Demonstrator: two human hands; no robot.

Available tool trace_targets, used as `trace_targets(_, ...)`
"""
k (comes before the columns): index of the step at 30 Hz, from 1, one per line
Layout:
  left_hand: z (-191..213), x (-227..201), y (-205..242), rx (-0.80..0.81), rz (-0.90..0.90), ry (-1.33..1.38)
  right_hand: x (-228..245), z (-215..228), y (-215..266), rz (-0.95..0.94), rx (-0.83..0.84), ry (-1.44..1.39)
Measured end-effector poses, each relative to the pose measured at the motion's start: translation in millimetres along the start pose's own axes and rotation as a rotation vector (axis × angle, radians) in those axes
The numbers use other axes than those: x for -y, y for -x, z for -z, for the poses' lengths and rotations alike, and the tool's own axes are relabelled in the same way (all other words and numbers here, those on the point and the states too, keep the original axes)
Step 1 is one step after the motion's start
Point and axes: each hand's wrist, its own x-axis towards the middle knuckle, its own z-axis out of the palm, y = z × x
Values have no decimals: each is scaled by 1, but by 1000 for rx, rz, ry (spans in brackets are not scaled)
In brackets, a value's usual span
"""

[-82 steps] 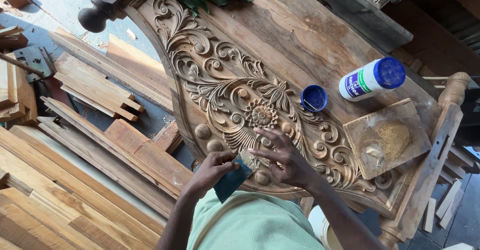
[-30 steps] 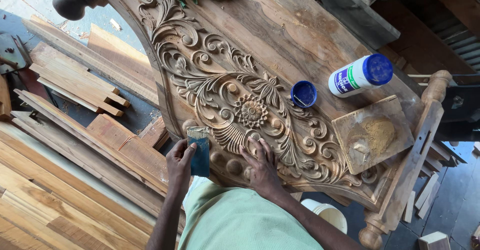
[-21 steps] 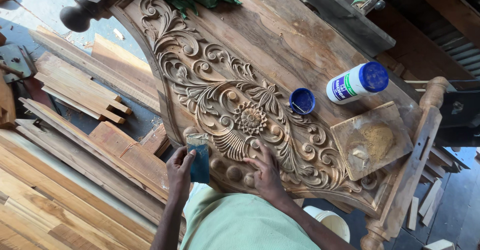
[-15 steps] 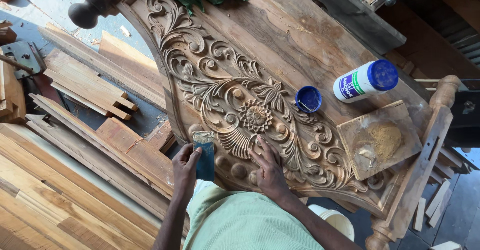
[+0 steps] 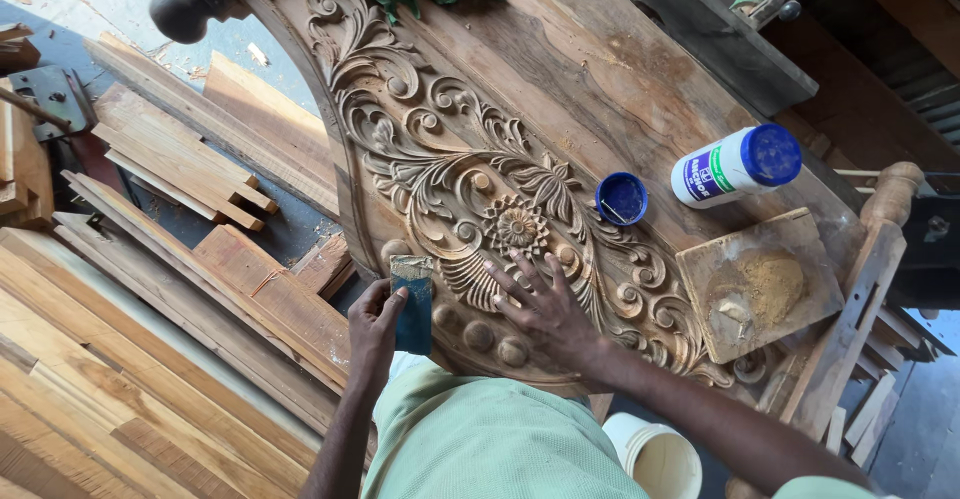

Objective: The person sands the intricate floral patterns of a large wood carving by hand using a piece of sandpaper, moving the sandpaper over the raised surfaces and into the grooves.

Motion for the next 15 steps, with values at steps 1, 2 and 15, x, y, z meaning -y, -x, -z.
trace_targets(1,-1,0,0,-7,3,11,-13,1,1,105,-70,46)
trace_targets(2,-3,0,1,-19,7,19,-23,1,-1,214,-143,89)
trace_targets(15,-3,3,7,-68,5,56,-74,-11,-22,359,-376,182)
